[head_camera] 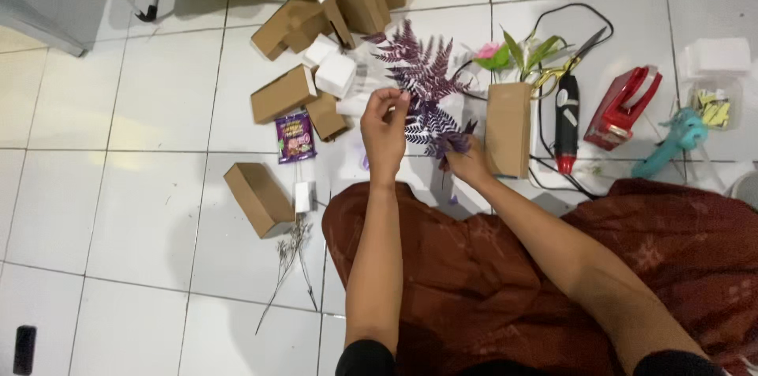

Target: The person assembles a floral arrangement by hand, inserting artificial flowers and purple ferns into a small brown box and wrapping wire around the stems.

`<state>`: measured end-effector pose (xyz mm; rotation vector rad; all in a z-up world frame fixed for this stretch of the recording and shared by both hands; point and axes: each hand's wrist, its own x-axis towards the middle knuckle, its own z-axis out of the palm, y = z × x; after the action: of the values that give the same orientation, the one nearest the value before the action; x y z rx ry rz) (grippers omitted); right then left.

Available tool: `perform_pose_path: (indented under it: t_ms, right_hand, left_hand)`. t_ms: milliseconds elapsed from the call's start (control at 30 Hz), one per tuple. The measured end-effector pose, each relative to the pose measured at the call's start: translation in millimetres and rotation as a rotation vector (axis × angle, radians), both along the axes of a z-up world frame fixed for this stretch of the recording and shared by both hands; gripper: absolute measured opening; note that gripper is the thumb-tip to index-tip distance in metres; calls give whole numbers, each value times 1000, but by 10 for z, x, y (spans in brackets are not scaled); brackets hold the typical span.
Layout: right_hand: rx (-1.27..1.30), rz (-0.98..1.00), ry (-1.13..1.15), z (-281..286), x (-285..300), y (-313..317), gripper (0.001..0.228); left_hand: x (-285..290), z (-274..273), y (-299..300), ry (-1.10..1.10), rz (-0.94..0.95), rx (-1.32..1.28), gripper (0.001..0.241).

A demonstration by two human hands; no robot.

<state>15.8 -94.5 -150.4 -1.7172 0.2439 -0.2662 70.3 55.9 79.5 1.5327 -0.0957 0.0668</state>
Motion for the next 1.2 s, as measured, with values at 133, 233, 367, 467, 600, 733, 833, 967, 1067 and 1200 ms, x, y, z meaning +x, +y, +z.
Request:
perform_pose_path:
  t_ms: [133, 233, 367, 467, 600, 733, 833, 967, 1067, 1200]
  right_hand:
    - [-316, 65, 56, 671, 86, -99, 24]
    - [-349, 82, -15, 460, 283, -183, 29]
    - [-434, 66, -109, 754, 366, -206, 41]
    - [-416, 19, -202, 976, 316, -188, 39]
    - [-253, -41, -95, 1054, 297, -284, 33]
    - [-63, -115, -116, 1814, 210, -387, 35]
    - [49, -118, -429, 2634, 14, -674, 23]
    - [288, 7, -684, 3484, -412, -951, 63]
    - [273, -12, -697, 3604, -539, -950, 60]
    - [244, -38, -718, 3734, -715, -1077, 57]
  left_hand:
    - [243, -702, 90, 82, 70, -6, 17]
    - [323, -1114, 160, 120, 73, 12, 19]
    - [419, -1155, 89, 110, -1, 127, 18]
    - [430, -1172, -9, 89, -54, 333, 17]
    - [428, -1396, -220, 91, -198, 537, 21]
    - [236, -1066, -239, 106, -292, 646, 25]
    - [315, -1290, -235, 63, -274, 674, 41]
    - [224, -1166, -279, 118, -266, 661, 37]
    - [153, -882, -320, 64, -252, 611, 36]
    - [211, -1148, -382, -9, -221, 588, 35]
